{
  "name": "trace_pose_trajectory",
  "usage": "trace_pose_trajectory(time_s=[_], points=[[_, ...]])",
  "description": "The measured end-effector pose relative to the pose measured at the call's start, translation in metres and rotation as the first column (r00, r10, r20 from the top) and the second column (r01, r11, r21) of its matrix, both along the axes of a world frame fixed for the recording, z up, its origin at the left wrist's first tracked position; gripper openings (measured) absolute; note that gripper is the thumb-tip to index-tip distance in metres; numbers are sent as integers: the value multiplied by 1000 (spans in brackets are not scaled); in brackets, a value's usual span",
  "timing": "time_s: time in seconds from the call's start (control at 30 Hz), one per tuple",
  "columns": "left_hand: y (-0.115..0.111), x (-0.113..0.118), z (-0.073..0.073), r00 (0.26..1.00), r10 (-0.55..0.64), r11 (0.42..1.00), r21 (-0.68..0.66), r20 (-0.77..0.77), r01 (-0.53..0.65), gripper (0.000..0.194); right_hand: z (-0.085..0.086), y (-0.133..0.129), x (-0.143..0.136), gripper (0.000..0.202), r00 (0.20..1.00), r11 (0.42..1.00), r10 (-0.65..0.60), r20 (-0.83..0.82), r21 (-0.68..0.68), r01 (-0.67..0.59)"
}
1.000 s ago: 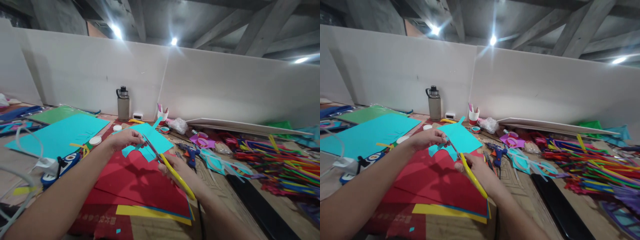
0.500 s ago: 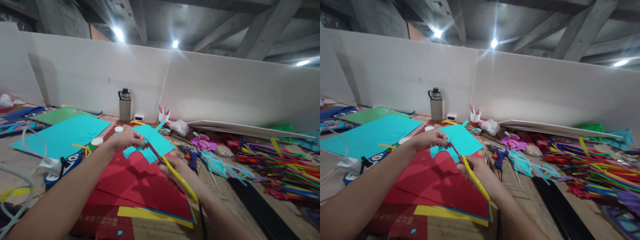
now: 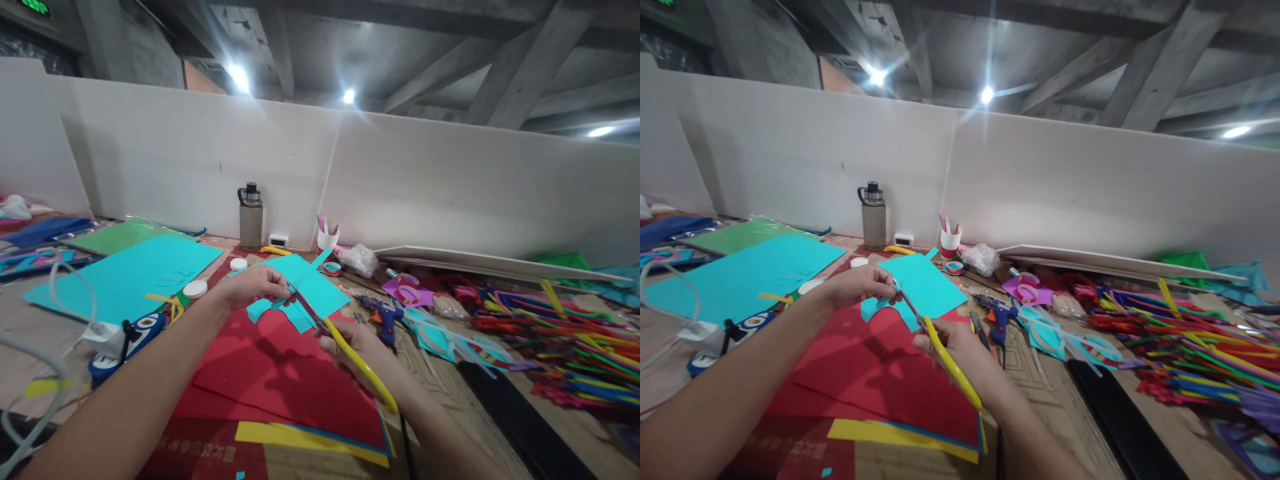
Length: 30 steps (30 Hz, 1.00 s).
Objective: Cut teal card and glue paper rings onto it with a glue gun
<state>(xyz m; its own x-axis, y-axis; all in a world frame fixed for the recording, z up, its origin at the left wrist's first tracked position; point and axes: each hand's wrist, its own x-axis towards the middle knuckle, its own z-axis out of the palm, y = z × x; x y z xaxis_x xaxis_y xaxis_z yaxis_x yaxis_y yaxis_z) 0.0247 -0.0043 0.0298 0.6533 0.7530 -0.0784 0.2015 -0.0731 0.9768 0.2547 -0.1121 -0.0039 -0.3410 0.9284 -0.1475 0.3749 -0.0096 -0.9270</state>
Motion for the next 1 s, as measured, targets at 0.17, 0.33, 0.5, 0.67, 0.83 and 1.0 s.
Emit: trace_pose_trajectory(time_s=[0.17,0.33,0.5,0.67,0.83,1.0], points=[[0,-1,0,1000,9,1000,-18,-5,-9,20,-1,0,0,43,1000,1000,-6,-6,7,6],[1,-1,-1,1000,15,999,-32,-12,-15,20,7,-2,-1,42,1000,999,22,6,24,-23],[0,-1,1,999,35,999,-22,-39,-36,19,10,-3,-1,43,999,999,11,36,38,-13],[-1,0,1,999,37,998,-41,-20,-38,21,8,-1,-2,44,999,999,22,47,40,-24],[5,0,-8,999,27,998,-57,-37,-29,23,6,0,-2,41,997,999,34,64,26,-36],[16,-6,-24,990,-49,996,-74,-129,39,25,4,1,0,42,989,998,32,145,-56,-24]])
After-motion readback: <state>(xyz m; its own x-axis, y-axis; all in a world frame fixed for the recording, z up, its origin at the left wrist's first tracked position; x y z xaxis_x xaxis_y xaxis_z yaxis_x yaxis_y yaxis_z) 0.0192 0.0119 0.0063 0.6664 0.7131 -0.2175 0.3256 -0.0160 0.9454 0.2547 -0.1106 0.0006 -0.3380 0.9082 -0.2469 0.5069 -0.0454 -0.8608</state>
